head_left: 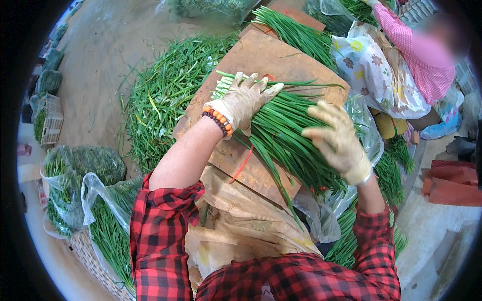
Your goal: The person bundles green onions by selecting them from a large bag, aligning their ends on a board, and wrapping them with a rubber band.
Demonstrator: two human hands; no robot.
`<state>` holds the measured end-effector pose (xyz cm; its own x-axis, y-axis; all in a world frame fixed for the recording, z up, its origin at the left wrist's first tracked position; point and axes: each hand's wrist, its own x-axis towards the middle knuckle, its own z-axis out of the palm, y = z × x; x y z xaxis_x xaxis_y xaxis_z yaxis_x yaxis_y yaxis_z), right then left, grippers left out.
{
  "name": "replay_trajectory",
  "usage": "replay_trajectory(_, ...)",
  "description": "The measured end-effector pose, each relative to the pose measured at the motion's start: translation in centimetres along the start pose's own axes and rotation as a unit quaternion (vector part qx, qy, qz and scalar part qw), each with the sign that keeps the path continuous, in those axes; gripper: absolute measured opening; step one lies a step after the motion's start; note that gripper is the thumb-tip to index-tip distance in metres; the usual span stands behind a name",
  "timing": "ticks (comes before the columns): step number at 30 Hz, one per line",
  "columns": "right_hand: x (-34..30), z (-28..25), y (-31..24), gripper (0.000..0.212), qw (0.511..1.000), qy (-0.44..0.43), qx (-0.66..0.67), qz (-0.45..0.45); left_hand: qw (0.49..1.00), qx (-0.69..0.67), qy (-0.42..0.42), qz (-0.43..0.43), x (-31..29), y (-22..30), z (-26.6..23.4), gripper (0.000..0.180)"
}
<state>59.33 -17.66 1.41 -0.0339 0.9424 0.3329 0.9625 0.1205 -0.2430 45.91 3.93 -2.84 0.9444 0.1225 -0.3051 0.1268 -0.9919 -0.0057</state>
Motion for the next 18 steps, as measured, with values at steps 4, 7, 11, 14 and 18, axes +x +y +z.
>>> replay_trajectory(4,0.3,1.8,-2.9,0.028,0.994,-0.100,-0.035,-0.020,1.000,-0.011,-0.019,-0.007,0.6,-0.1,-0.3,0.132)
replay_trajectory(7,2.1,4.2,-2.8,0.030,0.990,-0.119,-0.065,-0.026,1.000,-0.014,-0.021,-0.007,0.7,-0.1,-0.5,0.132)
replay_trajectory(11,1.9,5.8,-0.5,0.014,0.991,-0.118,-0.016,-0.057,1.000,-0.012,-0.021,-0.008,0.9,-0.2,-0.5,0.132)
replay_trajectory(14,0.1,3.8,0.0,0.011,0.980,-0.164,0.040,-0.101,1.000,-0.006,-0.020,-0.010,1.0,0.0,-0.1,0.133)
replay_trajectory(18,-4.3,0.3,0.3,0.011,0.928,-0.346,0.137,-0.004,1.000,-0.011,-0.016,-0.011,0.8,-0.3,0.0,0.134)
